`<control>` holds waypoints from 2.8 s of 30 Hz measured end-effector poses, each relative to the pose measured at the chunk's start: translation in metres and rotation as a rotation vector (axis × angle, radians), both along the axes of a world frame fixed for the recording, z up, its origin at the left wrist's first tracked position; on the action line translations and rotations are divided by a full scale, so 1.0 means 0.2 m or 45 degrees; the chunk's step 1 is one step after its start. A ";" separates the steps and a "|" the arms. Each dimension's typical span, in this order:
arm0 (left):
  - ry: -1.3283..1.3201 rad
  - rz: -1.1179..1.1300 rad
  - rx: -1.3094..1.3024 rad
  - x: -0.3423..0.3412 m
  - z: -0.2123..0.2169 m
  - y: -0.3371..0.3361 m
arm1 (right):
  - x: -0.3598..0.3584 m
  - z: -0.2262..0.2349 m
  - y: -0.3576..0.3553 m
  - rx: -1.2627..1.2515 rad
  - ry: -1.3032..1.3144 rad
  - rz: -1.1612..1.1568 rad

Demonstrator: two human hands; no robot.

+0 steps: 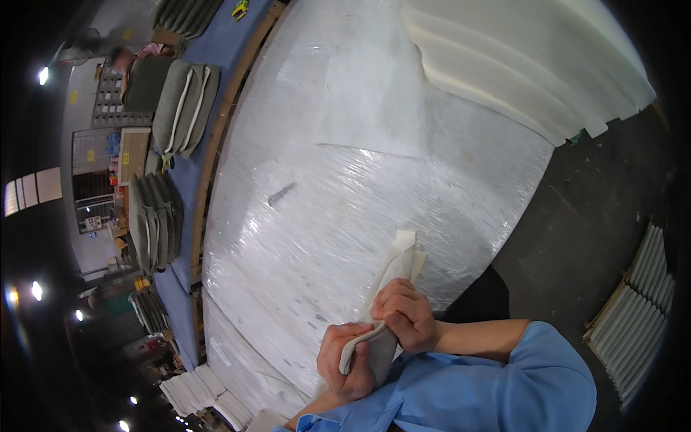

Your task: The person wraps rectangular foam pieces in white fabric by hand. The person folds the fabric around each foam piece, tucks the edges, and places the wrapped items on a nearby stack. Other workers are visible in the background.

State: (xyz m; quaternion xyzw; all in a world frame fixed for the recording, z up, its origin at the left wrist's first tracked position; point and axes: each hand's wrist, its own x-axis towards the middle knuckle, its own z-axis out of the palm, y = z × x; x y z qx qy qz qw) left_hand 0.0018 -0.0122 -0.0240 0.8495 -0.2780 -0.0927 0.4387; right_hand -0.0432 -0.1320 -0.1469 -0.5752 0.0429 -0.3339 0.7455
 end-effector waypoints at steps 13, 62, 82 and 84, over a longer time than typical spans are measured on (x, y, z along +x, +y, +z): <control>0.124 0.049 -0.001 0.02 -0.01 -0.02 | 0.10 0.00 -0.13 -0.226 0.042 0.356; 1.068 0.151 0.378 0.52 -1.35 0.25 | 0.08 -0.87 -0.12 -0.299 0.916 0.128; 0.158 -0.392 0.626 0.01 -0.99 -0.13 | -0.68 -0.55 -0.07 -0.275 1.243 0.024; 0.134 -0.523 0.658 -0.07 -1.00 -0.19 | -0.80 -0.55 -0.06 -0.259 1.244 -0.054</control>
